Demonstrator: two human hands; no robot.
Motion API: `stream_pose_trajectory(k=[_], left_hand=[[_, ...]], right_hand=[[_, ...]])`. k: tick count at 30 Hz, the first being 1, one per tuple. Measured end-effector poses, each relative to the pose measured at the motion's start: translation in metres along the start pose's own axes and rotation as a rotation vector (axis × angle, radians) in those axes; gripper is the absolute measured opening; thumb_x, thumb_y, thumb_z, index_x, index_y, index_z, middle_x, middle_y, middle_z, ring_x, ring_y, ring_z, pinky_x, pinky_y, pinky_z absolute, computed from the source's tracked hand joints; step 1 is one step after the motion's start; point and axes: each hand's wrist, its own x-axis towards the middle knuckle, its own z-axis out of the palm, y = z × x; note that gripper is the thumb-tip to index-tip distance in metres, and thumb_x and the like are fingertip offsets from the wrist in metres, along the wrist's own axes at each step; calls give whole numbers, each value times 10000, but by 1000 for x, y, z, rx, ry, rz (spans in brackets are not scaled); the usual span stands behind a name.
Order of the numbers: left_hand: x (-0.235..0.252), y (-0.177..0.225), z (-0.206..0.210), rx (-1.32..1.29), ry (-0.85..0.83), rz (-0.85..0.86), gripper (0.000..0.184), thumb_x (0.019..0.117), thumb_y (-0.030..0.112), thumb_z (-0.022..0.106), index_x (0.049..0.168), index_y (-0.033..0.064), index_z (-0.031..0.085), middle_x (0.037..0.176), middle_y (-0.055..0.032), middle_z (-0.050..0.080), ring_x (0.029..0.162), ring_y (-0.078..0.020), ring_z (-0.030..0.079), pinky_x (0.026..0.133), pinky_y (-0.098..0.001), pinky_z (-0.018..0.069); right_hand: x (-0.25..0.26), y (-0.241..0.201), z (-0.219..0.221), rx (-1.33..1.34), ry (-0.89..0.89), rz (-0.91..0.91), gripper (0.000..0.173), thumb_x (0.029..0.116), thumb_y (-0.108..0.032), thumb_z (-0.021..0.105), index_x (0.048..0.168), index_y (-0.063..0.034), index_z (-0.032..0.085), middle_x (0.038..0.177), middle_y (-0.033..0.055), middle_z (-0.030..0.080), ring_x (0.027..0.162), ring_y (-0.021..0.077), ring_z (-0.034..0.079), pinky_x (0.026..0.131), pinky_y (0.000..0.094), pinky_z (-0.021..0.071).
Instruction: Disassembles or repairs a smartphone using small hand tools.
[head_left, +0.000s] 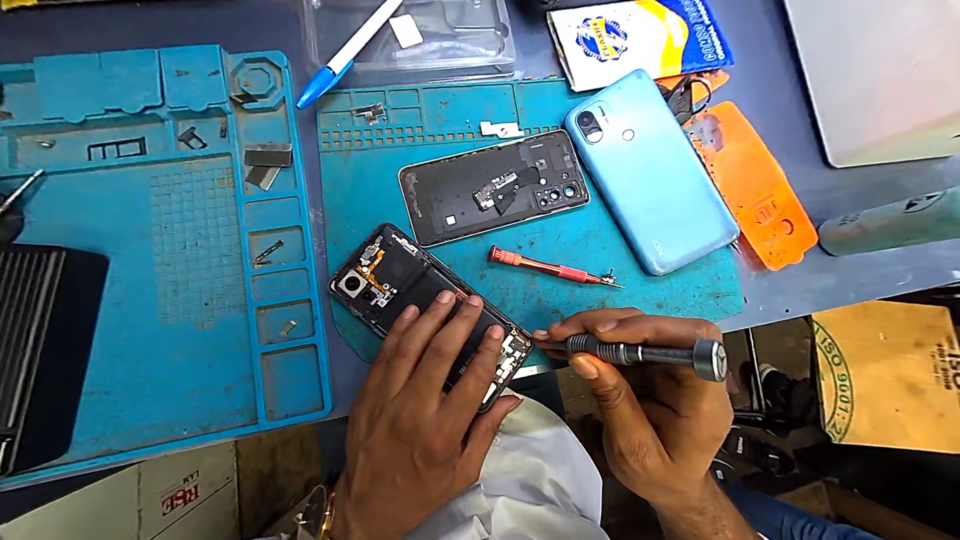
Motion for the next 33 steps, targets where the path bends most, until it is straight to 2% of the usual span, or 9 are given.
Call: stream_pose_trajectory(k=[6,9,13,18,30,33], left_hand=[[0,0,0,3,-6,5,525,986,488,608,1394,159,643,1552,-96,507,1489,-279,406,1246,-524,299],[0,-1,0,3,-4,9,518,989,478,607,1393,156,642,1551,-98,507,1490,-286,404,1246,-528,299],[-1,0,0,3,-5,3,513,993,477,599,1393,159,642,1552,-93,508,1491,-284,404,1246,-524,302],[-1,0,-1,-10,-8,4,504,987,457,611,1389,155,645,1546,-97,516,1486,-282,412,1245,-530,302],[-1,0,0,-2,-2,4,493,989,451,609,1375,147,659,1546,-97,516,1482,-284,419,1244,-532,307],[-1,0,0,4,3,3,494,988,454,613,1372,148,659,1542,-98,520,1482,-289,418,1243,-534,310]], right_hand=[[-7,11,1,57,28,-75,238,1017,-122,639,1229,-167,541,1145,39,705,1031,226,734,867,377,661],[-9,18,3,107,49,-113,246,1009,-107,651,1238,-160,576,1133,63,715,1002,251,745,857,416,670],[-12,24,5,136,72,-152,230,1008,-98,653,1218,-151,577,1109,71,725,993,268,751,848,423,673],[-15,27,11,157,99,-185,270,1007,-89,654,1256,-155,573,1149,63,718,1009,261,749,861,427,672],[-23,32,25,168,204,-228,261,1007,-77,651,1241,-160,572,1153,82,730,1012,279,754,848,416,673],[-24,34,28,170,223,-241,299,1006,-82,655,1282,-169,577,1146,78,738,1011,283,756,860,434,671]])
